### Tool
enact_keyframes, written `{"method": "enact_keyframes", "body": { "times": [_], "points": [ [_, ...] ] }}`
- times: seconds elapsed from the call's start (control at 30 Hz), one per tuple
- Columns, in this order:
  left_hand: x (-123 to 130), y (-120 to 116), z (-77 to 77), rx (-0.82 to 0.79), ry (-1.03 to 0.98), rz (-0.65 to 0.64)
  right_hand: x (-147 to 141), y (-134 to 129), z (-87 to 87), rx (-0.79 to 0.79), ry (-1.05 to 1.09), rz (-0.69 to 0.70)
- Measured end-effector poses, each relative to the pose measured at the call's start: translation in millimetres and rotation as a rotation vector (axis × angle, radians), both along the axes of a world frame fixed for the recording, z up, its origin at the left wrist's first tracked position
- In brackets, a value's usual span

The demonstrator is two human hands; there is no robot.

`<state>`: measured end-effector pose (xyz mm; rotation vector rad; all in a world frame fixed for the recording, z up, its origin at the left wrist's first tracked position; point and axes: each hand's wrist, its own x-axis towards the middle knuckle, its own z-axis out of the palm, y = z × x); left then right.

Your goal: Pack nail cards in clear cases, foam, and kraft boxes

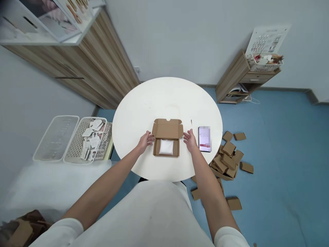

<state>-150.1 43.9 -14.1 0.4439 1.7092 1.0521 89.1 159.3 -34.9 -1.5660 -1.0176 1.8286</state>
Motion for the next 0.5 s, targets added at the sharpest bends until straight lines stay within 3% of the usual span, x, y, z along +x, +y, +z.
{"method": "enact_keyframes", "body": {
  "times": [0.13, 0.3, 0.5],
  "points": [
    [-8.9, 24.3, 14.3, -0.031, 0.041, -0.069, -20.7, 21.3, 20.2, -0.023, 0.010, 0.122],
    [-10.2, 31.9, 27.7, 0.018, 0.046, -0.135, -31.5, 19.8, 48.8, 0.076, 0.058, 0.207],
    [-6.2, 24.0, 34.9, 0.088, -0.070, -0.152, -22.0, 4.9, 51.1, 0.101, 0.167, 0.247]
  ]
}}
